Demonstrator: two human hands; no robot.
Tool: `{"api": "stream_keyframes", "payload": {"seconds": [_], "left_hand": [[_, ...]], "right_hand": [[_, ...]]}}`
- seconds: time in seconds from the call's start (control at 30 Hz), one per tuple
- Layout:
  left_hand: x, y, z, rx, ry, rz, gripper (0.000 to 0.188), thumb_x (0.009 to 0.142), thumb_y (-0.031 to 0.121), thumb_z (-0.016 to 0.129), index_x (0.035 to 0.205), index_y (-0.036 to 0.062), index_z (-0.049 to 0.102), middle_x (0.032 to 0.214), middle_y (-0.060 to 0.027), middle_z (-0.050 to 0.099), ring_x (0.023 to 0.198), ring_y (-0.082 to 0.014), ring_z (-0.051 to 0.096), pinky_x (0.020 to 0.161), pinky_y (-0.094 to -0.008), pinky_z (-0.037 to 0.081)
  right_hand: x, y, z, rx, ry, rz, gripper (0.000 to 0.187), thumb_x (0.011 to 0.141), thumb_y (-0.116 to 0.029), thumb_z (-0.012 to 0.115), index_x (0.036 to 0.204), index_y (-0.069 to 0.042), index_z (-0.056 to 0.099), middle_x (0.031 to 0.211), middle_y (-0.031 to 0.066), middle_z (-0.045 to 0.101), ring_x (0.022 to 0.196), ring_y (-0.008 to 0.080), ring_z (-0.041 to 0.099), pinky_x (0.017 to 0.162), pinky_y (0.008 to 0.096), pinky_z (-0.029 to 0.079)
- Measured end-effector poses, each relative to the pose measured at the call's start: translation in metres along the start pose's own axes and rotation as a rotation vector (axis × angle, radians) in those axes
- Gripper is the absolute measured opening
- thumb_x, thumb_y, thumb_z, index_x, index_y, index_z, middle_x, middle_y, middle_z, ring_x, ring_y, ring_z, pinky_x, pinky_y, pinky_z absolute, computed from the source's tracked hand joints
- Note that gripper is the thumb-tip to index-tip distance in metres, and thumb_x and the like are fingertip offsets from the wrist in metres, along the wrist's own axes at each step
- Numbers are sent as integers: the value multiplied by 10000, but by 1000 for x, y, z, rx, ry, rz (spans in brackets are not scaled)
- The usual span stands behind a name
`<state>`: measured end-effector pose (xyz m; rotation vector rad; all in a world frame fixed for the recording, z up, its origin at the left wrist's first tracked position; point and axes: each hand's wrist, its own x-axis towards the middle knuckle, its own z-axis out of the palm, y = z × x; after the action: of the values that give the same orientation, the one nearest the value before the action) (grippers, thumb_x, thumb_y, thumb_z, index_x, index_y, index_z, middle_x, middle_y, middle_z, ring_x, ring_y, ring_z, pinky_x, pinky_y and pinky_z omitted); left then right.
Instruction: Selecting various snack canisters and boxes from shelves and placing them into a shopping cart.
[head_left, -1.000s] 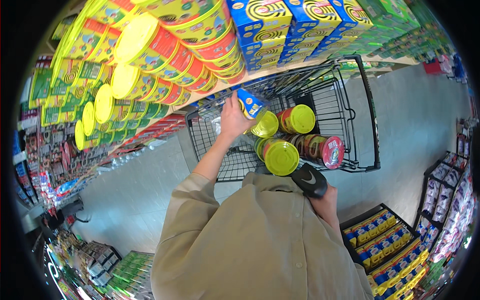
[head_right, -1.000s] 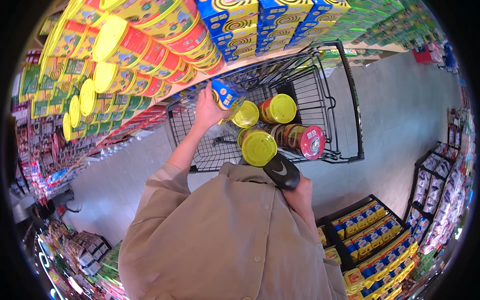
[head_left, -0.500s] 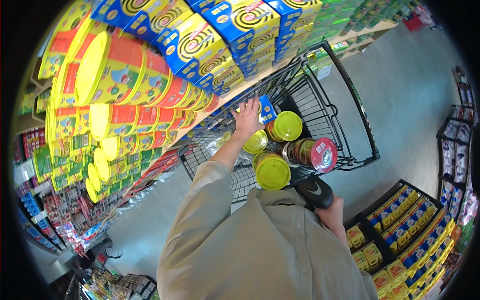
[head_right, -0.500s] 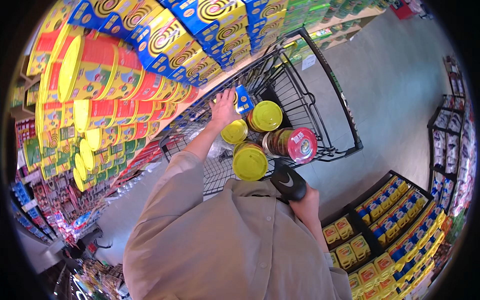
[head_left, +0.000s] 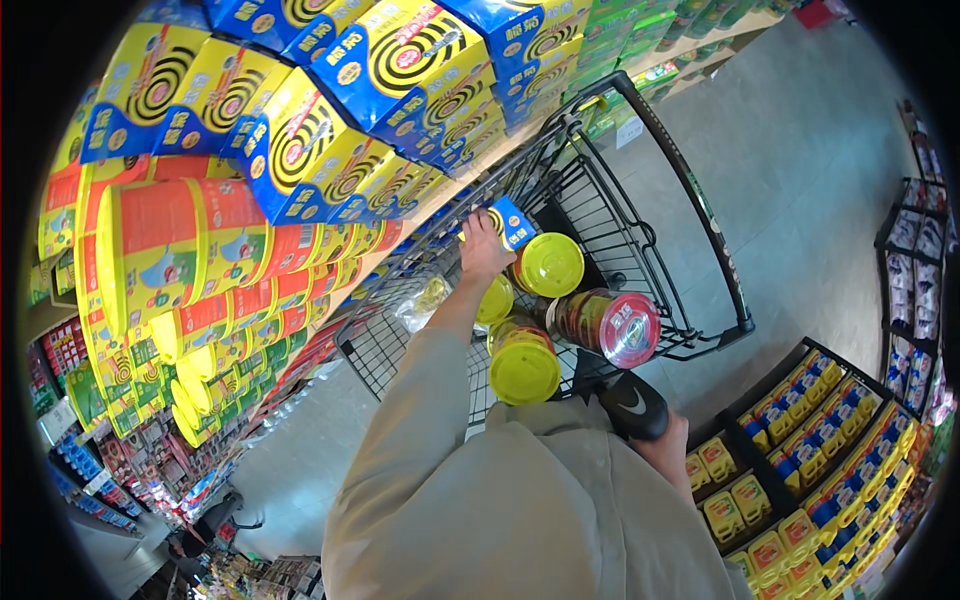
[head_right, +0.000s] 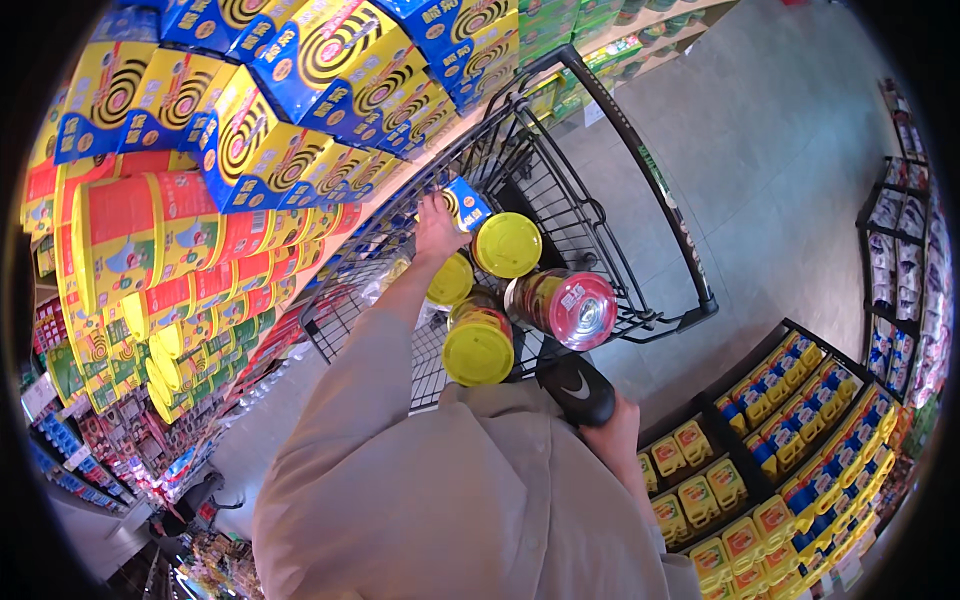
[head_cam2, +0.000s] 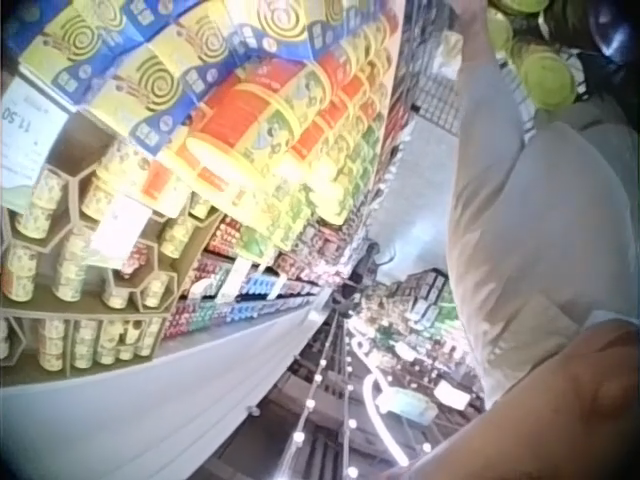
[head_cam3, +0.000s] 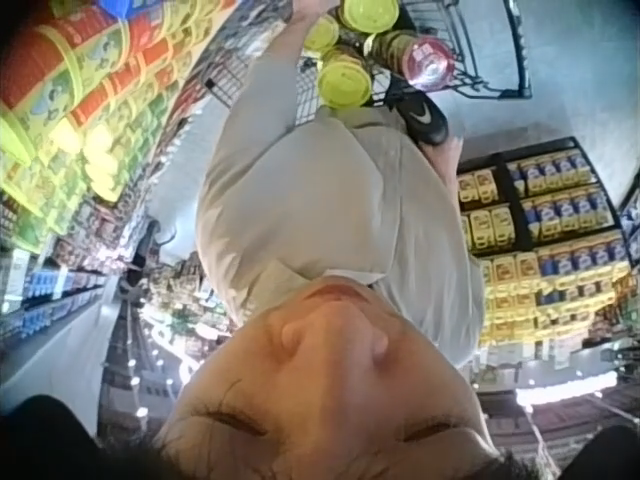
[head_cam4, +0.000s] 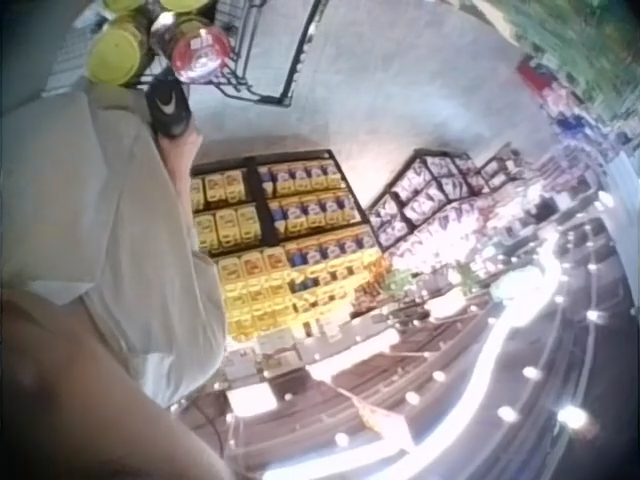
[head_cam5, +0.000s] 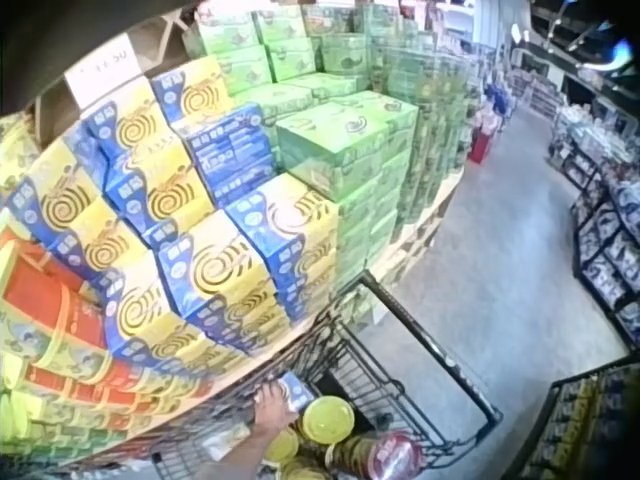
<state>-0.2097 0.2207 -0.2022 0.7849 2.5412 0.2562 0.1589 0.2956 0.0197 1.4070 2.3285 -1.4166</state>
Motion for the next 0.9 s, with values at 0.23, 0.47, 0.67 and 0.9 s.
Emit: {"api": "stream_keyframes", "payload": {"seconds": [0.23, 0.47, 0.67, 0.9], "left_hand": [[16, -5, 37, -26, 45, 11, 1011, 531, 177, 840, 1382, 27, 316, 1273, -127, 401, 1213, -344, 406, 901, -499, 491], [22, -18, 65, 193, 126, 85, 918, 527, 223, 846, 1342, 142, 431, 1277, -106, 443, 1213, -328, 417, 890, -457, 492], [37, -27, 81, 369, 100, 169, 864, 528, 320, 844, 1290, 140, 479, 1101, -82, 517, 1089, -261, 474, 859, -384, 388], [50, -35, 104, 214, -97, 64, 678, 657, 203, 804, 1239, 137, 462, 1168, -179, 455, 880, -340, 651, 728, -420, 564]], "right_hand": [[9, 14, -3, 44, 23, 68, 377, 638, -95, 740, 992, 9, 661, 846, 216, 675, 844, 376, 669, 743, 373, 520], [20, 17, -16, 57, -38, 147, 411, 645, -95, 767, 1028, 4, 656, 861, 187, 691, 846, 300, 699, 748, 331, 515], [32, 21, -19, 47, -72, 204, 412, 657, -108, 778, 1035, -3, 654, 879, 172, 697, 847, 265, 702, 751, 319, 513], [38, 42, -27, 9, -118, 203, 391, 659, -105, 768, 1021, -9, 656, 873, 169, 697, 859, 275, 703, 747, 327, 517]]}}
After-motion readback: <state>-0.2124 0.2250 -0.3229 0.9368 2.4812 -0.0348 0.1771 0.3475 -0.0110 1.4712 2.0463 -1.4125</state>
